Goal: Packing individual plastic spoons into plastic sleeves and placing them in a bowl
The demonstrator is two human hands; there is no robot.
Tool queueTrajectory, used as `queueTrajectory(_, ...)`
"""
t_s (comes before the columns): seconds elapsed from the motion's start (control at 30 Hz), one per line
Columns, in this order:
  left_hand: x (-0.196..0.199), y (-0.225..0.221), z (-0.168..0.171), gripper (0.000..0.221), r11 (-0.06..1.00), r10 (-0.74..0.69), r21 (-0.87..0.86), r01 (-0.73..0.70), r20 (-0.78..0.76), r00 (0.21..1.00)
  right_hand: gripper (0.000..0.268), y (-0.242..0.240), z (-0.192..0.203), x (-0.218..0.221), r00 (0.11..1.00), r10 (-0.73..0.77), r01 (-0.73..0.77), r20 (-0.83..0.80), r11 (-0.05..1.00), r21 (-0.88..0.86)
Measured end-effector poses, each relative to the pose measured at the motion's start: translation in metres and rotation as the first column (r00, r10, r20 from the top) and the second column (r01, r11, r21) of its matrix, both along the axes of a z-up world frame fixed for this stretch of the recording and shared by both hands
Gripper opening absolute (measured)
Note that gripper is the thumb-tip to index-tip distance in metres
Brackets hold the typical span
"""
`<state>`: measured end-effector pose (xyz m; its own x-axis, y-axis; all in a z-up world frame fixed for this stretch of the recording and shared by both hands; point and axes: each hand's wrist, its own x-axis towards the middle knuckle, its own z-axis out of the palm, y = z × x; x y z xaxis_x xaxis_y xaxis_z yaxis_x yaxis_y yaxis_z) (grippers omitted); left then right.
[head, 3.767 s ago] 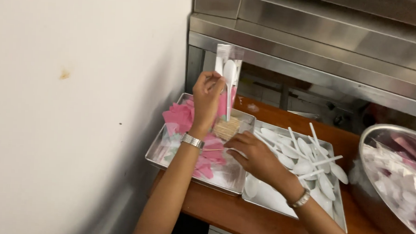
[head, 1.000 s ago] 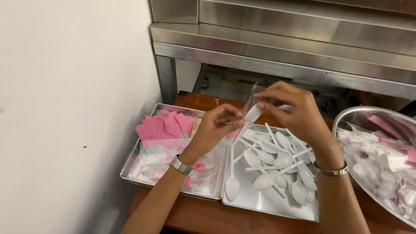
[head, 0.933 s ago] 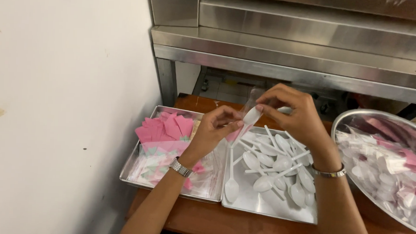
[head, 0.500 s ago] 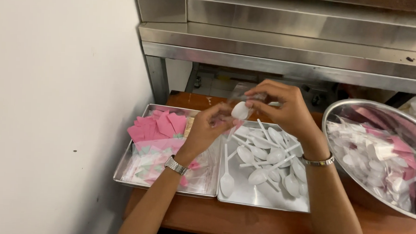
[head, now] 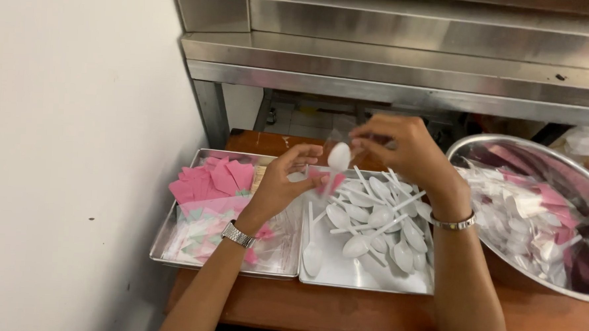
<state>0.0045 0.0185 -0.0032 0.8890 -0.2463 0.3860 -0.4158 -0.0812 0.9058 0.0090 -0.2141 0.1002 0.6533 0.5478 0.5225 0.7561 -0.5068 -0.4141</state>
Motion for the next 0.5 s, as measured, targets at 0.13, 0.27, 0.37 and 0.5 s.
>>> queueTrajectory(0.13,-0.001,-0.002,0.000,0.065,0.998,-0.046,0.041,0.048,-0.039,0.998,0.012,-0.005,0.000,0.005,1.000,-0.008,0.008,0.006,1.000,-0.018)
queueTrajectory(0.27,-0.004,-0.006,0.000,0.068,0.991,-0.078,0.102,0.083,-0.048,0.996,0.010,-0.004,-0.001,0.006,0.997,0.053,-0.055,0.053,0.998,0.043)
queueTrajectory(0.37,-0.009,-0.010,0.006,0.071,0.987,-0.102,0.121,0.109,-0.063,0.993,0.011,-0.004,-0.007,0.005,0.984,0.050,-0.056,0.170,0.998,0.033)
queueTrajectory(0.5,-0.016,-0.013,0.008,0.072,0.976,-0.164,0.137,0.167,-0.036,0.986,0.010,0.016,-0.011,-0.005,0.985,0.064,-0.067,0.157,0.998,0.017)
